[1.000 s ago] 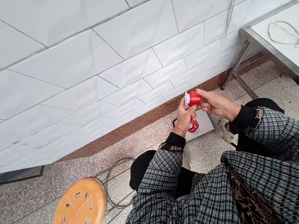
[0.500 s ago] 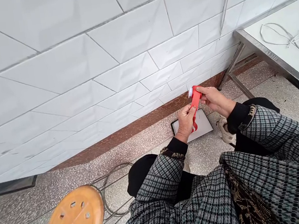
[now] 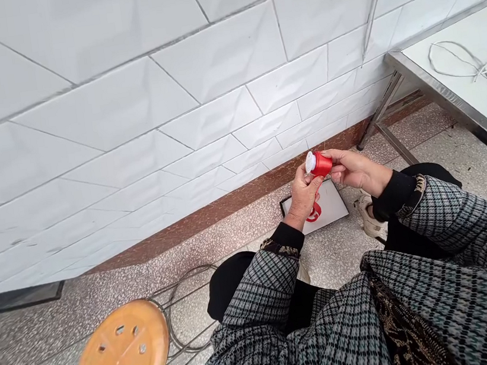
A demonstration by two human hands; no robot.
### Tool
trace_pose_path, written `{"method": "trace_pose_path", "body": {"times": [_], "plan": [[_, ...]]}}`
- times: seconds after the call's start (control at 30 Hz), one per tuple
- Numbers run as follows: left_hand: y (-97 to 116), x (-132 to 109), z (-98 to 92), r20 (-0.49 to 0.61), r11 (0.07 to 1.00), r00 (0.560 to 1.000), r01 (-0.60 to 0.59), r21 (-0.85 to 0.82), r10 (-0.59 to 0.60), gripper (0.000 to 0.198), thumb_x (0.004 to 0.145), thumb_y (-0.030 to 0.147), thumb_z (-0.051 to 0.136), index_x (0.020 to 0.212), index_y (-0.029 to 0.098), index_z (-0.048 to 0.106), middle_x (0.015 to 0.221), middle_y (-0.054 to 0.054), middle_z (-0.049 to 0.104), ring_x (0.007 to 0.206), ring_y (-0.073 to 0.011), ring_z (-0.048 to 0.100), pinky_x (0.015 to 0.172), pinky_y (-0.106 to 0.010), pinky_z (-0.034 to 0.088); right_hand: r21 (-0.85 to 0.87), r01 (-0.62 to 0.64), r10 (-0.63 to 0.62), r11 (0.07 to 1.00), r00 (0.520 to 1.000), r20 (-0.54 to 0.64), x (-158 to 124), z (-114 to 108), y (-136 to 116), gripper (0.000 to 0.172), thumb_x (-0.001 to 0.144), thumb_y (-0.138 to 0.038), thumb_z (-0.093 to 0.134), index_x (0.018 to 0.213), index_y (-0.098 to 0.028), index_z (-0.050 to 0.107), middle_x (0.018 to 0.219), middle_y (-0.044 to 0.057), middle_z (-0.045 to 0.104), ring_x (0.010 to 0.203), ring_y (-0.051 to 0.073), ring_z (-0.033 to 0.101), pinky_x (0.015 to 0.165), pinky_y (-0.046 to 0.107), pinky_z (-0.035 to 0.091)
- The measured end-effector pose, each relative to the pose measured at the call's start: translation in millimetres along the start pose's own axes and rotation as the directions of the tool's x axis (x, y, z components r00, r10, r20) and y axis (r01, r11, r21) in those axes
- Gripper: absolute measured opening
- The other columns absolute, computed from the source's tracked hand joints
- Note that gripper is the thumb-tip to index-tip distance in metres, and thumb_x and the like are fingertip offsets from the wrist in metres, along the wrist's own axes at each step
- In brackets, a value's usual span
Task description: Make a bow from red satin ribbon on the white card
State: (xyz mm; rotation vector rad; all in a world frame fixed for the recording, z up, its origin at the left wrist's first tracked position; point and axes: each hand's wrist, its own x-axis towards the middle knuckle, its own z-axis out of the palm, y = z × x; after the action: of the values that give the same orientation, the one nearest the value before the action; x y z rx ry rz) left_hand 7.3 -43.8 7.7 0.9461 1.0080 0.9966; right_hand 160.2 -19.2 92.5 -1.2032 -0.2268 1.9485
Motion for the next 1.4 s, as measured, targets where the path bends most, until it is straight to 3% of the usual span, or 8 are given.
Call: {"method": "trace_pose_path", "body": {"times": [0.13,0.27,0.43,0.63,0.83,0.93,1.13,1.4], "plan": [[14.3,-2.7,-6.5,0.117,0.999,0.993,0.011,-0.032,-0.007,0.097,0.069,0.041,0.091,0.152,0.026,0.045,0.076,0.007,0.064,0.037,-0.0018,0.04,0.038,-0.019,0.034,-0.01,-0.109,0.109,0.994,0.993,0.033,-7.4,-0.2,-4.0,0.015,0.095,-0.011,0.061,0.081,-0.016,0.061,0.052,-0.008,0.047,0.034,0.0,0.02,0.032,0.01,0.025],[24.4,-4.3,-15.1,0.191,1.0,0.981,0.02,-0.02,-0.016,0.094,0.063,0.032,0.094,0.146,0.026,0.052,0.096,-0.001,0.071,0.039,-0.0011,0.045,0.038,-0.02,0.037,-0.05,-0.169,0.172,0.984,0.983,0.057,-9.5,-4.9,-3.9,0.01,0.091,-0.011,0.065,0.083,-0.016,0.06,0.054,-0.008,0.047,0.034,-0.001,0.02,0.032,0.011,0.025],[20.1,-5.1,-14.2,0.237,0.993,0.97,0.078,-0.087,-0.056,0.094,0.058,0.034,0.096,0.139,0.023,0.051,0.086,0.004,0.069,0.034,-0.0005,0.039,0.036,-0.02,0.035,-0.058,-0.215,0.22,0.975,0.968,0.123,-8.7,-7.8,-2.1,0.011,0.088,-0.013,0.07,0.083,-0.016,0.06,0.054,-0.009,0.045,0.036,-0.001,0.019,0.032,0.011,0.023],[18.6,-4.9,-1.5,0.09,0.969,0.996,0.034,-0.245,-0.012,0.073,0.06,0.038,0.095,0.119,0.022,0.054,0.067,0.012,0.057,0.037,-0.0008,0.036,0.036,-0.018,0.034,-0.106,0.025,-0.008,0.994,0.987,0.16,-12.8,-1.1,7.3,0.021,0.086,-0.028,0.081,0.082,-0.017,0.064,0.054,-0.009,0.044,0.041,0.002,0.025,0.038,0.015,0.032],[25.2,-7.6,11.9,-0.007,0.956,1.0,0.009,-0.292,-0.011,0.069,0.064,0.042,0.094,0.117,0.022,0.055,0.059,0.014,0.05,0.039,-0.002,0.033,0.037,-0.019,0.033,-0.301,0.324,-0.305,0.897,0.946,0.11,-9.2,7.7,18.6,0.027,0.077,-0.028,0.086,0.067,-0.015,0.065,0.047,-0.007,0.043,0.043,0.004,0.032,0.041,0.018,0.032],[22.8,-8.0,16.3,-0.053,0.962,0.999,-0.022,-0.271,0.008,0.064,0.066,0.045,0.092,0.114,0.021,0.059,0.06,0.013,0.051,0.041,-0.0035,0.036,0.04,-0.02,0.036,-0.227,0.326,-0.318,0.918,0.945,0.072,-7.2,11.7,10.9,0.027,0.081,-0.023,0.08,0.062,-0.015,0.062,0.047,-0.006,0.046,0.042,0.004,0.034,0.042,0.019,0.033],[18.8,-11.3,6.0,-0.055,0.997,0.996,-0.076,-0.017,0.075,0.046,0.075,0.057,0.081,0.073,0.017,0.059,0.056,0.007,0.049,0.046,-0.005,0.045,0.046,-0.021,0.035,-0.105,0.208,-0.205,0.972,0.978,0.042,-3.0,17.1,-2.4,0.011,0.087,-0.019,0.075,0.08,-0.014,0.069,0.065,0.001,0.066,0.051,0.006,0.051,0.047,0.018,0.04],[22.6,-19.4,-5.5,-0.041,0.99,0.994,-0.098,0.1,0.103,0.048,0.078,0.062,0.076,0.072,0.018,0.057,0.055,0.008,0.039,0.047,-0.0052,0.026,0.046,-0.023,0.019,-0.079,0.147,-0.138,0.986,0.985,0.105,1.9,19.9,3.9,0.014,0.089,-0.019,0.074,0.079,-0.017,0.063,0.053,-0.005,0.053,0.042,0.003,0.028,0.039,0.016,0.029]]}}
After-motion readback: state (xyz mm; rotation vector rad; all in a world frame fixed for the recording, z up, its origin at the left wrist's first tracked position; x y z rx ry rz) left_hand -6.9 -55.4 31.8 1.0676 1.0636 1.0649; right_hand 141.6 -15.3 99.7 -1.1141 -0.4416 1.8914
